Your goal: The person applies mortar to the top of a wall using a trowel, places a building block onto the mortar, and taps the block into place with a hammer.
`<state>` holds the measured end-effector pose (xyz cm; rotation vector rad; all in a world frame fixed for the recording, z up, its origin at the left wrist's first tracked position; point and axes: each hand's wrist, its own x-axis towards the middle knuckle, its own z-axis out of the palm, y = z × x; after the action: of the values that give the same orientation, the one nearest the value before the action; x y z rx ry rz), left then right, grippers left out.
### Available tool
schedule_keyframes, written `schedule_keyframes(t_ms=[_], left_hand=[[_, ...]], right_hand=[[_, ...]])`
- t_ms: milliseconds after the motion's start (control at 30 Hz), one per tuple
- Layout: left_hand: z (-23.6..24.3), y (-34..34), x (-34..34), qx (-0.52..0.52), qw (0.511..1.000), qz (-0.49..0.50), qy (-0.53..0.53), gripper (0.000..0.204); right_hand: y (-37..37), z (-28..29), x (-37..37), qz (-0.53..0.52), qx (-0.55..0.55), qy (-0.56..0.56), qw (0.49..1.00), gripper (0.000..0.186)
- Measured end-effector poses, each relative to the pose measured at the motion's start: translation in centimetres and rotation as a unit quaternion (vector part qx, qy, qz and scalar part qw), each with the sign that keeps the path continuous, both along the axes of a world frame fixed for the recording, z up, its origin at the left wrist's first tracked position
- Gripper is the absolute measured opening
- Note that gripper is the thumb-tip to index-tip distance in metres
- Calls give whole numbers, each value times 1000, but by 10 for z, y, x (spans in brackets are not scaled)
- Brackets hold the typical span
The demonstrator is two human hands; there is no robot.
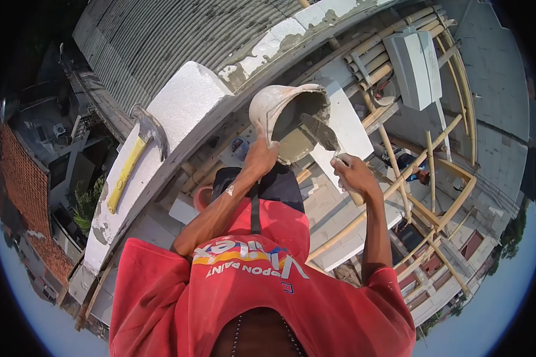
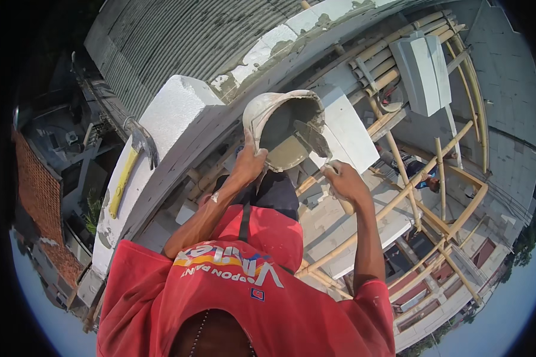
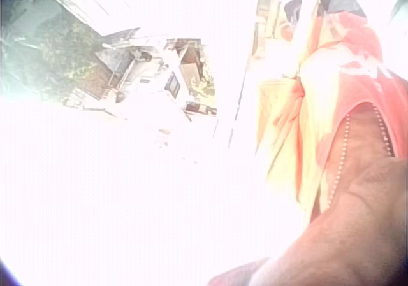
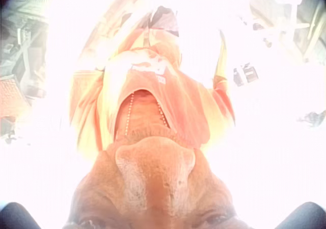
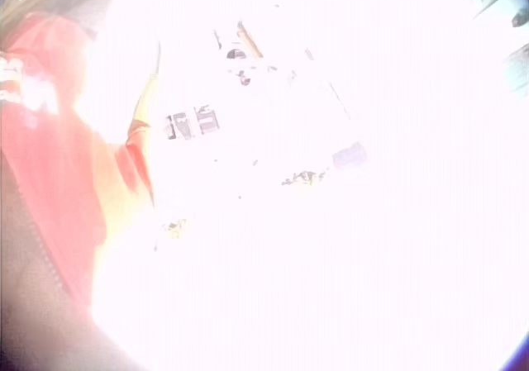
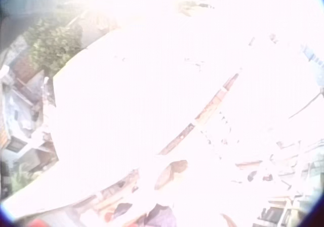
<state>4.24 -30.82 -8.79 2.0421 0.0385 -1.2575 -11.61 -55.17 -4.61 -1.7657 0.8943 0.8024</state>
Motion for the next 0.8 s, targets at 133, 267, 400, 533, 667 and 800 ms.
schedule_keyframes(t_ms=[133,267,400,533,667,800], left_hand=[[16,-21,-4,-36,994,-60,-80,95],[26,-40,12,-63,984,-117,-117,94],[26,-50,25,-58,988,-92,-110,94],[4,-50,40,-55,995,-60,-55,96],[-9,-68,42,-90,995,-22,-27,96],[-12,-74,41,-113,993,29,-8,96]], right_hand=[[6,-53,28,88,-132,-30,987,48],[1,-47,44,120,-34,-39,991,47],[-27,-62,19,-102,302,2,948,42],[-44,-49,-15,-202,409,-41,889,38],[-58,-52,-16,-225,356,-54,905,38],[-72,-53,-10,-199,348,-65,914,36]])
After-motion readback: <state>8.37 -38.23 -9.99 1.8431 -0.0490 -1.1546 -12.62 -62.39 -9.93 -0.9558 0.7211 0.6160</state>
